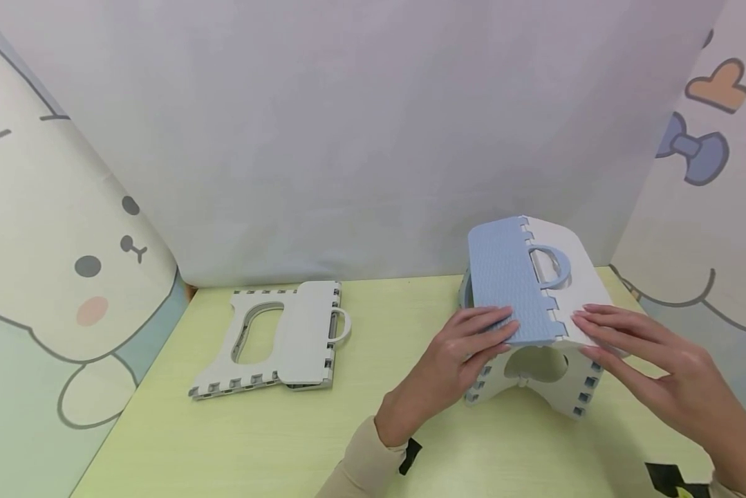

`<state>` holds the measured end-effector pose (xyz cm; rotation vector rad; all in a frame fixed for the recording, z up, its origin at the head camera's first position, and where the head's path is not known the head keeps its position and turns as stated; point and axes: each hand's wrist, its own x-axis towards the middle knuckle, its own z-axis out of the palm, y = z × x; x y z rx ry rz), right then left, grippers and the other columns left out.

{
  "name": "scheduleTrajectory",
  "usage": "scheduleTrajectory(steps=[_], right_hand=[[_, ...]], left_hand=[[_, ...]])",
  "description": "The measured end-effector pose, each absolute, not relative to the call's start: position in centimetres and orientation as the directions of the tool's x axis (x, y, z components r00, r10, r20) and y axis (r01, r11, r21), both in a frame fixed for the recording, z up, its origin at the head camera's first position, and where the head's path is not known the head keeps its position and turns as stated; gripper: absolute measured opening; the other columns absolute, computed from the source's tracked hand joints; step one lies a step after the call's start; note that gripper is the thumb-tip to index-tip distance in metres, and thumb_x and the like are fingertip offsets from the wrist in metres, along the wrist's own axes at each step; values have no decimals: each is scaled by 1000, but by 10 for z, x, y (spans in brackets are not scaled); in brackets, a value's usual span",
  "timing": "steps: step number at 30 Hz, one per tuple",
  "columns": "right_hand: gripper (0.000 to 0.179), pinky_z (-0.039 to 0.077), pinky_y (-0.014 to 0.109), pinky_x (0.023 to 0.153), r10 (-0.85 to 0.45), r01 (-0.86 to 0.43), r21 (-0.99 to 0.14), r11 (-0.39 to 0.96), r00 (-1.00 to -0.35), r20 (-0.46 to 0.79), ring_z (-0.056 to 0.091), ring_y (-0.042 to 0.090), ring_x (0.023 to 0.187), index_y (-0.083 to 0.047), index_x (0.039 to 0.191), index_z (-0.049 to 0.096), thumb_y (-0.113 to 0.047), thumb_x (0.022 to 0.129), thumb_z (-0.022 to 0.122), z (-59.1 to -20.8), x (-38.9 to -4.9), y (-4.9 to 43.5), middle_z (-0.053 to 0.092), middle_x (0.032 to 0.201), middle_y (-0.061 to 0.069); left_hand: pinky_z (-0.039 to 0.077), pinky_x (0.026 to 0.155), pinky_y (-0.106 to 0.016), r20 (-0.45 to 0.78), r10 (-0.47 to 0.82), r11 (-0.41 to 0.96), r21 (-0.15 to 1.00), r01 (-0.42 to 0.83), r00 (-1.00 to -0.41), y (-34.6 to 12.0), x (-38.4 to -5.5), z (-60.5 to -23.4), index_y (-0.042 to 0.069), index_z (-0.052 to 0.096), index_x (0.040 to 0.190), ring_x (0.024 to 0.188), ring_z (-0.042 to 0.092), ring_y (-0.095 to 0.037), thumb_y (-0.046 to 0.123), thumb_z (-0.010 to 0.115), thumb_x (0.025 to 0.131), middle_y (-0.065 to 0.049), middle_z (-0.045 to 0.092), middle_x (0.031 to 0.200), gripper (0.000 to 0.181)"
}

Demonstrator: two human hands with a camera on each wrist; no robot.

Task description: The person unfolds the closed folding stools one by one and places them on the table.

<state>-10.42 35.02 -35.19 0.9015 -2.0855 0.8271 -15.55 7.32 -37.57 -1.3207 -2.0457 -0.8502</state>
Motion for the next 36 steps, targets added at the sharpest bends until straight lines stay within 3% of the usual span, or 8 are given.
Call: scheduleTrajectory(steps=[9, 16, 36], right_hand=[[57, 39, 15, 108, -384, -793, -219, 569, -492, 782, 57, 12, 129, 10, 110, 75, -45, 99, 64, -357, -108, 354, 71, 122, 17], [60, 38, 11, 107, -377, -723, -228, 652, -570, 730, 54, 6, 130, 4, 114, 76, -52, 100, 60, -360, -105, 359, 70, 125, 11], [62, 40, 8, 102, -356, -724, -257, 640, -577, 735, 55, 7, 130, 5, 115, 75, -53, 98, 60, -360, -102, 357, 70, 124, 12]], left_hand=[[27, 115, -14, 711, 591, 347, 203, 916, -381, 73, -154, -376, 7, 72, 128, 132, 53, -17, 14, 68, 101, -6, 66, 137, 28], [27, 115, -14, 718, 589, 360, 177, 916, -370, 74, -153, -375, 8, 72, 127, 132, 54, -16, 15, 67, 102, -6, 66, 136, 27], [27, 115, -15, 713, 605, 352, 161, 922, -355, 73, -154, -376, 7, 71, 128, 132, 53, -16, 15, 66, 102, -6, 65, 137, 28]])
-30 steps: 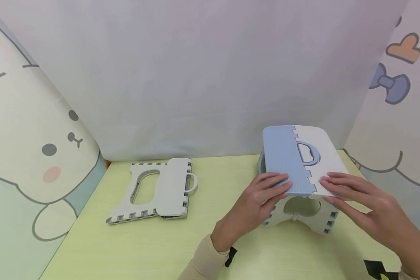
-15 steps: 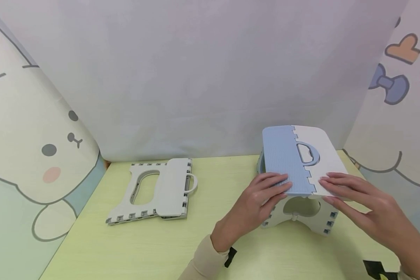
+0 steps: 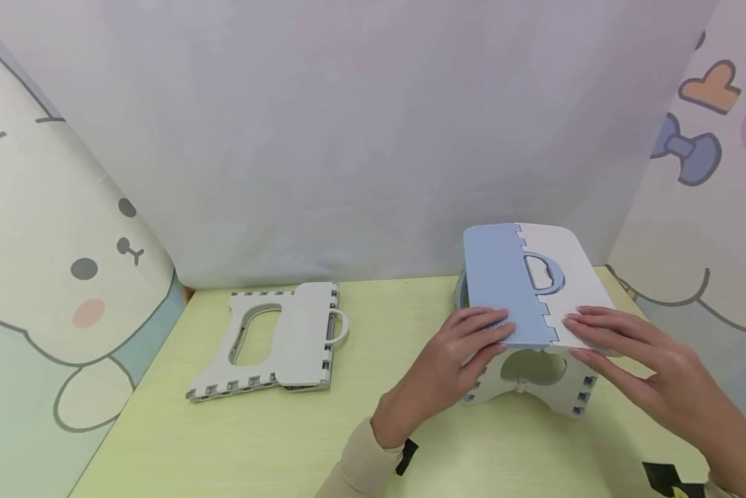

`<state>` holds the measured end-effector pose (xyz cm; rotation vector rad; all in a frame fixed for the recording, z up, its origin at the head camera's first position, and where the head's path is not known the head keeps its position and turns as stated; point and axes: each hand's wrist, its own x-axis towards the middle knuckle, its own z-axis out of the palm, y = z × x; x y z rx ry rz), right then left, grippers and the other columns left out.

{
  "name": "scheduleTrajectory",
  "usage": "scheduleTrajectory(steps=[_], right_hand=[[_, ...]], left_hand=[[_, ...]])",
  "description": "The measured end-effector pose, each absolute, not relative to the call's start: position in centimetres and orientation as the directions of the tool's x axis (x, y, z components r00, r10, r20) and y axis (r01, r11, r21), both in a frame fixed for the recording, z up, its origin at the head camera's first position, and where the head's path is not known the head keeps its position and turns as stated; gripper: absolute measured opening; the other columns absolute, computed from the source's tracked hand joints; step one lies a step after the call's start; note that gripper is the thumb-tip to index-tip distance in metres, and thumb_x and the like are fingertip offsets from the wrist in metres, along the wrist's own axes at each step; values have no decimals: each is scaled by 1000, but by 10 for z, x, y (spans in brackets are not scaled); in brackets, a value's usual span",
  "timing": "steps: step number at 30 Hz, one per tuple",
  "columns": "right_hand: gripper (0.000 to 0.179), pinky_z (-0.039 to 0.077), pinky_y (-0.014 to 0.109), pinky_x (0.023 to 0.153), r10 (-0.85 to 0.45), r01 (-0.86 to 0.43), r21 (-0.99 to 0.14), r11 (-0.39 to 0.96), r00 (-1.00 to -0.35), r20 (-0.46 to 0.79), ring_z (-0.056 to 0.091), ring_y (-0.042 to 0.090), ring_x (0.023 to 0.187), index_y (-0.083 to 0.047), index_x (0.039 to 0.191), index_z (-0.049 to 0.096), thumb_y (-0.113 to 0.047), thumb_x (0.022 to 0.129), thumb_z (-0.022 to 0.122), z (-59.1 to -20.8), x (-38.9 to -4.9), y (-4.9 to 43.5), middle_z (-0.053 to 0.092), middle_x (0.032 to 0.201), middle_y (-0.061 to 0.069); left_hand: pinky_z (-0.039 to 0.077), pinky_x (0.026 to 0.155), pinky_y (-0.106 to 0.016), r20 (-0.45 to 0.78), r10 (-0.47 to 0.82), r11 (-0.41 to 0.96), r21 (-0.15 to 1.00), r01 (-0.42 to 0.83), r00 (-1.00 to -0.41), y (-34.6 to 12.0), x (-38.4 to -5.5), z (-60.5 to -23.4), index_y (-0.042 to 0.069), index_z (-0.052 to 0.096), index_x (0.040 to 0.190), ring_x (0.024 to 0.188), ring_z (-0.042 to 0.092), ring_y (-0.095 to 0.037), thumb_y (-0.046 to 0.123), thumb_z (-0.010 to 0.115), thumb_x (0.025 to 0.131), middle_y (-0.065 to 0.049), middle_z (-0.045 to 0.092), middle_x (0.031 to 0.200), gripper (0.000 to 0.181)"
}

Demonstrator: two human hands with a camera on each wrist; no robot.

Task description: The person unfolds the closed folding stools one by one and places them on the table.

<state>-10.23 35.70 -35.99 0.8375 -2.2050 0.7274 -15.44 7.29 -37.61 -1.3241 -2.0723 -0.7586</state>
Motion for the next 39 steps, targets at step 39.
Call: scheduleTrajectory(steps=[39], right_hand=[[68, 38, 4, 99, -284, -665, -275, 694, -605, 744, 54, -7, 120, 4, 108, 75, -61, 96, 59, -350, -93, 341, 65, 122, -13]], left_hand=[[41, 101, -13, 805, 442, 393, 225, 892, -397, 65, -144, -368, 6, 76, 111, 108, 60, -15, 15, 75, 95, -3, 70, 111, 18]])
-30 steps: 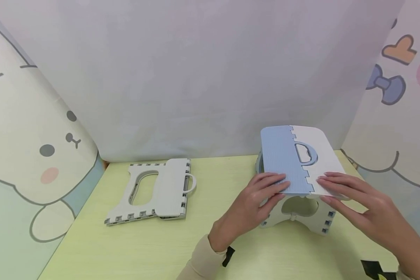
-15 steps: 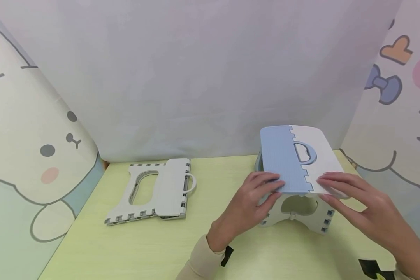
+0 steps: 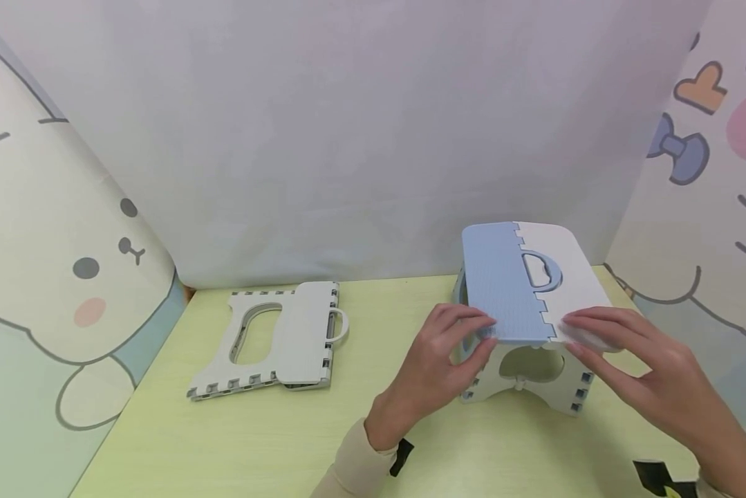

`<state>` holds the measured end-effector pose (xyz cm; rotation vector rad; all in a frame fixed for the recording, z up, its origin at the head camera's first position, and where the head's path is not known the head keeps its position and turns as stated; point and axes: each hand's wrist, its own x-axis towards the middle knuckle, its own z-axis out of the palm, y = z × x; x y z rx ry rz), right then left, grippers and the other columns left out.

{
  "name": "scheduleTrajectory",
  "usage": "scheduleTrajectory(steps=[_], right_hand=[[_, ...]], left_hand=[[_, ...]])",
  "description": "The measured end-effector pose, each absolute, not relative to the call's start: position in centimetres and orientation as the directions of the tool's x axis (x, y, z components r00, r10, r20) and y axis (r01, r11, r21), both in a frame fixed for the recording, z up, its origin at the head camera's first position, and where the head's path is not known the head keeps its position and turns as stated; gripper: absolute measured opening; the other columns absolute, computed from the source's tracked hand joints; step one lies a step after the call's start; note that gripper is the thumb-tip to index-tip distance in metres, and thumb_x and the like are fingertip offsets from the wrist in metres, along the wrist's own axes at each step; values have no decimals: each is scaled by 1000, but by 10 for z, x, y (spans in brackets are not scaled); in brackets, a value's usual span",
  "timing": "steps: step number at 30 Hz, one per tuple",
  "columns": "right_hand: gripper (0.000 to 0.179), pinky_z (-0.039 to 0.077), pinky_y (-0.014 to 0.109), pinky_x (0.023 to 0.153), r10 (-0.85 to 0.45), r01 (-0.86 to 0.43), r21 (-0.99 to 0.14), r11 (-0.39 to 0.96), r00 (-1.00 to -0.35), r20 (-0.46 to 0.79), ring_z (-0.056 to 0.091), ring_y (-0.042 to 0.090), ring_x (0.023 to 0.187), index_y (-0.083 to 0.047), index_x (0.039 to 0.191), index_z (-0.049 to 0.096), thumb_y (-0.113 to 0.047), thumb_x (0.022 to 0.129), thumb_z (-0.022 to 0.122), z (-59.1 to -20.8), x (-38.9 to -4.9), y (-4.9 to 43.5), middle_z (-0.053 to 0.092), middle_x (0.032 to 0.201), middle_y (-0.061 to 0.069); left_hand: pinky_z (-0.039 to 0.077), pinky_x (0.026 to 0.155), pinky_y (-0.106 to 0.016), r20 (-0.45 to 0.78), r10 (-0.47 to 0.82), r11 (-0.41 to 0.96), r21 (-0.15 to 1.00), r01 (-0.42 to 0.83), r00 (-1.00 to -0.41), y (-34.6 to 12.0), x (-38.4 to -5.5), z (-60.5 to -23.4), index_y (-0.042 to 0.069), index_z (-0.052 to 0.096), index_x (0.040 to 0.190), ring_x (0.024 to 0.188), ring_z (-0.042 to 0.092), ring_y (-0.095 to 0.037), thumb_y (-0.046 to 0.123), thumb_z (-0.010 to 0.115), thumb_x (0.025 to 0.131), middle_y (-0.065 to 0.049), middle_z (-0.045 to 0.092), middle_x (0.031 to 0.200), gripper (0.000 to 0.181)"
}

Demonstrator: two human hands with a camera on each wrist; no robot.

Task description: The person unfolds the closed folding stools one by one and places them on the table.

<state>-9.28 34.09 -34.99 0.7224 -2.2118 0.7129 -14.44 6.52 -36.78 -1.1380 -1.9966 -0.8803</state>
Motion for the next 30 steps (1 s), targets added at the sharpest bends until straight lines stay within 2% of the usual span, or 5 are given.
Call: scheduleTrajectory(steps=[4, 9, 16, 20, 30], right_hand=[[66, 39, 4, 97, -289, -678, -277, 681, -596, 749, 56, -6, 117, 3, 107, 76, -59, 96, 60, -349, -92, 338, 68, 119, -10], [60, 41, 7, 98, -308, -740, -274, 614, -545, 780, 60, -3, 113, 6, 106, 75, -52, 97, 65, -346, -93, 332, 72, 113, 5], [58, 43, 8, 95, -319, -780, -284, 557, -517, 794, 63, -4, 104, 9, 103, 74, -49, 97, 67, -342, -90, 322, 72, 111, 5], [54, 43, 11, 98, -329, -826, -290, 483, -478, 815, 64, 0, 104, 12, 102, 73, -42, 97, 70, -340, -90, 316, 72, 108, 11], [57, 43, 9, 97, -336, -811, -274, 518, -487, 806, 61, 1, 111, 10, 101, 73, -46, 98, 67, -338, -86, 308, 71, 110, 3]], left_hand=[[42, 99, -13, 815, 421, 392, 233, 890, -399, 64, -144, -369, 5, 75, 110, 106, 61, -15, 15, 75, 94, -4, 71, 110, 19], [42, 97, -11, 814, 407, 401, 248, 882, -415, 61, -143, -370, 6, 76, 107, 106, 61, -14, 14, 75, 94, -3, 71, 108, 16], [42, 94, -11, 815, 399, 405, 254, 878, -420, 56, -142, -371, 6, 75, 105, 104, 61, -14, 15, 75, 94, -2, 71, 107, 14], [42, 94, -11, 818, 397, 402, 253, 880, -416, 53, -142, -371, 7, 75, 105, 102, 60, -13, 15, 75, 94, -1, 70, 105, 14], [42, 93, -10, 812, 400, 383, 274, 882, -426, 49, -140, -373, 7, 75, 105, 101, 59, -13, 14, 75, 94, -1, 69, 105, 13]])
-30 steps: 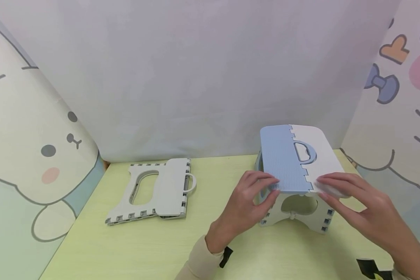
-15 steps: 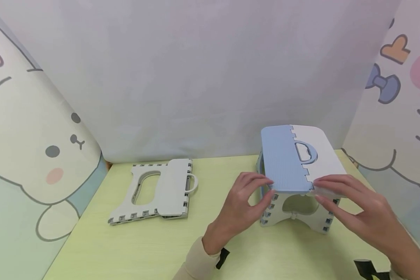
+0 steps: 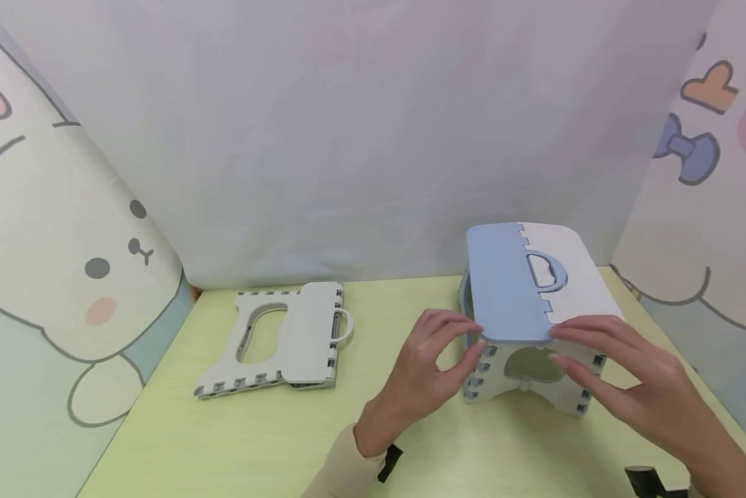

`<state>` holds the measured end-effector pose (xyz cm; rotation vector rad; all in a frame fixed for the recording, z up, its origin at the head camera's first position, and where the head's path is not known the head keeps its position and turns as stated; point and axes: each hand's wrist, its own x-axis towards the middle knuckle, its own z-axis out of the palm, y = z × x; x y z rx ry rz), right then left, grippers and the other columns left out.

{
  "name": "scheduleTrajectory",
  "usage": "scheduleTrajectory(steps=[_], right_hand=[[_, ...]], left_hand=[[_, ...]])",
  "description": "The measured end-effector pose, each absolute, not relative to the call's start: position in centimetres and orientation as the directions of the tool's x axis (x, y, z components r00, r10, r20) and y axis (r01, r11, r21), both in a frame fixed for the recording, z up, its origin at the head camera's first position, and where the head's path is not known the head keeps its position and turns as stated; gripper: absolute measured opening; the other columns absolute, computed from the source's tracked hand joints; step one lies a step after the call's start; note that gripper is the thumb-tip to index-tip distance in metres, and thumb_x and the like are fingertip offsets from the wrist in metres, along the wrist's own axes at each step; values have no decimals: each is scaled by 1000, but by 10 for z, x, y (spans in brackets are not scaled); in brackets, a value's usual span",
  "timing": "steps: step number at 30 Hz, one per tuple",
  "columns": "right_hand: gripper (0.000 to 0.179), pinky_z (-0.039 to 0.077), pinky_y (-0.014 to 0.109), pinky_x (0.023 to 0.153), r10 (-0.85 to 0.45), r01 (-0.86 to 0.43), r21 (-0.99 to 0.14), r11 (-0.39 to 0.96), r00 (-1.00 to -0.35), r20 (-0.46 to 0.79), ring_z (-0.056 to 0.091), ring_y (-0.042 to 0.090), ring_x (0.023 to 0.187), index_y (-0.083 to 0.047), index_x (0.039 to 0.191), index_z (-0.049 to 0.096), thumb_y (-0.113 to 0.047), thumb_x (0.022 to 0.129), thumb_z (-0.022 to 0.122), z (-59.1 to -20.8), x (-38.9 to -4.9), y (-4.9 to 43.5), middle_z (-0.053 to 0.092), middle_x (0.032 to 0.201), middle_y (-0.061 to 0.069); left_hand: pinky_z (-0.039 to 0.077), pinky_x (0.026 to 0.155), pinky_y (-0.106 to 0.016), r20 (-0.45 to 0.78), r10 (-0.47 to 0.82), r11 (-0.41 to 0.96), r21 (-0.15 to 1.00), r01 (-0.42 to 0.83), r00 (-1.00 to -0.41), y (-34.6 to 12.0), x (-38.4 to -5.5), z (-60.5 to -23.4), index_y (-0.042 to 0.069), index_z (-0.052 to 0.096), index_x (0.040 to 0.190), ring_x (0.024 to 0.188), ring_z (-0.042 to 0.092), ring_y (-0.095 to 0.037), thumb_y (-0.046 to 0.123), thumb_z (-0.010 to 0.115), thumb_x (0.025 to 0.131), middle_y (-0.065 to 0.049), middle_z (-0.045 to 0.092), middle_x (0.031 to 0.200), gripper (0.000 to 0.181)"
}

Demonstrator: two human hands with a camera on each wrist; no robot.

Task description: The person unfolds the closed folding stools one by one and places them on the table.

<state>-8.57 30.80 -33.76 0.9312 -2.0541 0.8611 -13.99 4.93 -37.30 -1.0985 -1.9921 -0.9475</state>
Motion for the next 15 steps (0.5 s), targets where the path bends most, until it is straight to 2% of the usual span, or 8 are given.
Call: scheduleTrajectory(steps=[15], right_hand=[[41, 45, 9, 93, -392, -909, -256, 329, -379, 838, 61, 11, 114, 10, 104, 73, -31, 99, 70, -331, -84, 285, 71, 108, 15]], left_hand=[[43, 95, -12, 824, 388, 364, 275, 890, -413, 41, -138, -374, 7, 75, 103, 102, 60, -14, 12, 75, 94, -1, 71, 104, 11]])
